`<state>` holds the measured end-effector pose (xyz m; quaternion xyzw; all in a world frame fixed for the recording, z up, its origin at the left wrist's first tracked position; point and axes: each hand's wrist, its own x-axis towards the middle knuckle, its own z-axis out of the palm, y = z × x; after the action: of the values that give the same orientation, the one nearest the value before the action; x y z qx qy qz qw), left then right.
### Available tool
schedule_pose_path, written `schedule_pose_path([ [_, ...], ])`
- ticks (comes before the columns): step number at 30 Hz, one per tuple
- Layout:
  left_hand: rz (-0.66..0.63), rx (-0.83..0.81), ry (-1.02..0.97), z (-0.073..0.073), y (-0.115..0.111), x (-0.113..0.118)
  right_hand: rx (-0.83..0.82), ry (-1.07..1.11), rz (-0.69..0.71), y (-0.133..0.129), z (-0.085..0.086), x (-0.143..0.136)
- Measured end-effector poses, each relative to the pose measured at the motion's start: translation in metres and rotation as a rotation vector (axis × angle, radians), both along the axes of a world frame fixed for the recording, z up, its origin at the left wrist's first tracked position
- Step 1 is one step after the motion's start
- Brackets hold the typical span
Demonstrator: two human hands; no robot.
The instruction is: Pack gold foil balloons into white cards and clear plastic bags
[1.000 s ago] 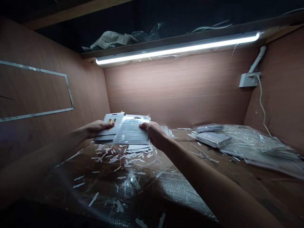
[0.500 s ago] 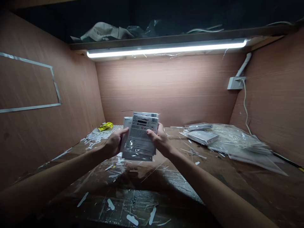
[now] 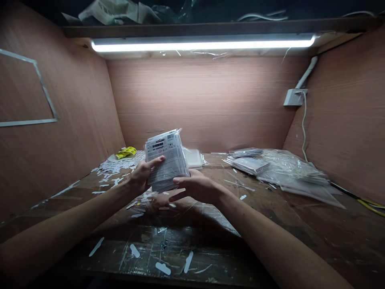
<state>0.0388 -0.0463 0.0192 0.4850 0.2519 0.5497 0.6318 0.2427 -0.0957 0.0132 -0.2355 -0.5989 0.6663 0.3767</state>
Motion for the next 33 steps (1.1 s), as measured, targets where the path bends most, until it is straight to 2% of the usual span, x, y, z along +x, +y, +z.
schedule_pose_path([
  [5,0.051,0.043,-0.037,0.001,0.002,-0.011,0.135,-0.159,-0.118,0.007,-0.013,-0.004],
  [8,0.042,0.080,-0.078,0.004,0.005,-0.018,0.112,-0.189,-0.075,0.016,-0.016,0.006],
  [10,0.024,0.097,-0.094,0.007,0.006,-0.023,0.085,-0.131,-0.123,0.025,-0.014,0.022],
  [11,0.016,0.095,-0.096,0.009,0.006,-0.025,0.083,-0.053,-0.220,0.031,-0.012,0.031],
  [12,0.010,0.091,-0.094,0.009,0.006,-0.027,0.080,0.055,-0.374,0.038,-0.009,0.041],
  [14,-0.005,0.087,-0.063,0.009,0.005,-0.029,0.062,0.278,-0.771,0.049,-0.003,0.058],
  [15,-0.015,0.094,-0.035,0.008,0.005,-0.029,0.042,0.333,-0.910,0.053,0.000,0.063],
  [16,-0.028,0.108,0.000,0.005,0.004,-0.029,0.021,0.362,-0.991,0.055,0.003,0.066],
  [17,-0.043,0.122,0.038,0.003,0.003,-0.027,0.010,0.359,-1.003,0.055,0.005,0.066],
  [18,-0.054,0.132,0.075,0.000,0.002,-0.025,0.019,0.332,-0.945,0.052,0.007,0.064],
  [21,-0.048,0.161,0.147,-0.007,-0.001,-0.018,0.188,0.133,-0.561,0.037,0.010,0.049],
  [23,-0.033,0.179,0.168,-0.010,-0.003,-0.015,0.340,-0.043,-0.405,0.030,0.009,0.040],
  [26,0.000,0.212,0.199,-0.012,-0.006,-0.012,0.445,-0.167,-0.458,0.028,0.005,0.039],
  [29,0.012,0.232,0.225,-0.013,-0.005,-0.012,0.425,-0.155,-0.497,0.034,0.002,0.049],
  [31,0.003,0.237,0.234,-0.014,-0.004,-0.013,0.374,-0.084,-0.512,0.039,0.003,0.059],
  [33,-0.009,0.237,0.233,-0.015,-0.004,-0.014,0.271,0.082,-0.628,0.046,0.005,0.070],
])
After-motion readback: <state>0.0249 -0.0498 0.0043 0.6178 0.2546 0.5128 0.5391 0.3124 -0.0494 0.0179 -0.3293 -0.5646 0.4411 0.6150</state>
